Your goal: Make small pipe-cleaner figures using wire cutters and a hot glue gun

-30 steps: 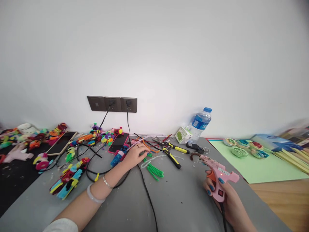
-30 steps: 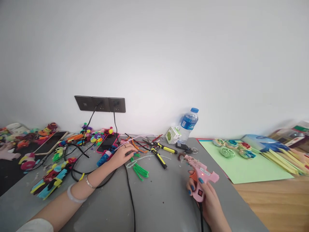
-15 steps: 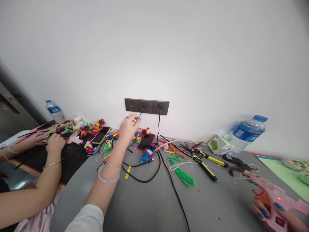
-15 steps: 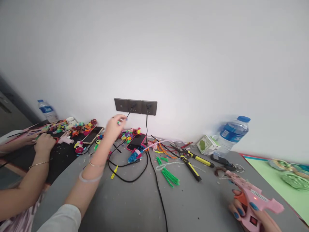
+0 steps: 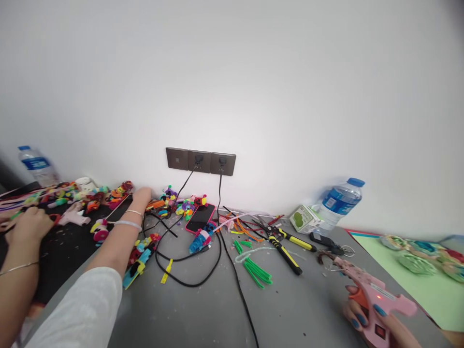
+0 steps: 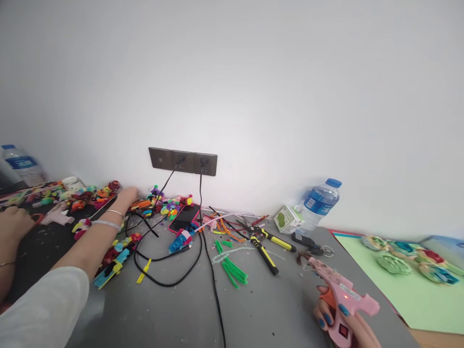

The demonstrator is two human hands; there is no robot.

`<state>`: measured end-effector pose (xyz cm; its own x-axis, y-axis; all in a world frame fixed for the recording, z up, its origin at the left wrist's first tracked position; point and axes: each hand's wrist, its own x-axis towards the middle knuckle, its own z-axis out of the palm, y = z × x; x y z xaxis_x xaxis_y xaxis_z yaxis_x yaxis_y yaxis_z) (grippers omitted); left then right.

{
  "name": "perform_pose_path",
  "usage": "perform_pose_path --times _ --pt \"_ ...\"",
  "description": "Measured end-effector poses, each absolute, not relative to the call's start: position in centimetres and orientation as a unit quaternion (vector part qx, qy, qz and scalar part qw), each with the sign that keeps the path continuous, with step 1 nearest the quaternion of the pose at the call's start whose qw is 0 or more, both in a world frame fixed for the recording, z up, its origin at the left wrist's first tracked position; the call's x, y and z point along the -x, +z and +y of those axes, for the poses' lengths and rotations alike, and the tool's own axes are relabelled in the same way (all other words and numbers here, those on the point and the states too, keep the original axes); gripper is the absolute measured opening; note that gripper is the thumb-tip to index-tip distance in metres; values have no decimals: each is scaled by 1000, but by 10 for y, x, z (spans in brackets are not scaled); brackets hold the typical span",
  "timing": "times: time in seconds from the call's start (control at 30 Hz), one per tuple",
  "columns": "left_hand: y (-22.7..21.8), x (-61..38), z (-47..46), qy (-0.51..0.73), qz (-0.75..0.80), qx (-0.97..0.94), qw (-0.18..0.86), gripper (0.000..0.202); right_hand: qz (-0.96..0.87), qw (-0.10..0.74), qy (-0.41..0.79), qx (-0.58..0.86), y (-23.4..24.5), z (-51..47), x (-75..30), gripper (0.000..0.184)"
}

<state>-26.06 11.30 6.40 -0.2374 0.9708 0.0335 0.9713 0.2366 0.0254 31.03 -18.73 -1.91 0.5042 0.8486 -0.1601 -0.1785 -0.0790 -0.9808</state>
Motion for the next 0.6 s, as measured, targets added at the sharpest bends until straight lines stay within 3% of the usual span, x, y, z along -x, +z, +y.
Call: perform_pose_path --times 0.17,0.37,0.47,0.6 --pt "64 266 103 -22 -737 675 34 24 -307 612 444 577 -11 -188 -309 37" --pt "69 268 89 -54 -700 708 77 11 -319 629 463 537 -14 -191 -311 38" --pt "74 268 81 -85 -685 717 100 15 -322 630 459 537 -13 -193 -310 39" --pt "87 257 50 -379 -576 705 166 21 -315 623 494 518 -8 -195 -302 41"
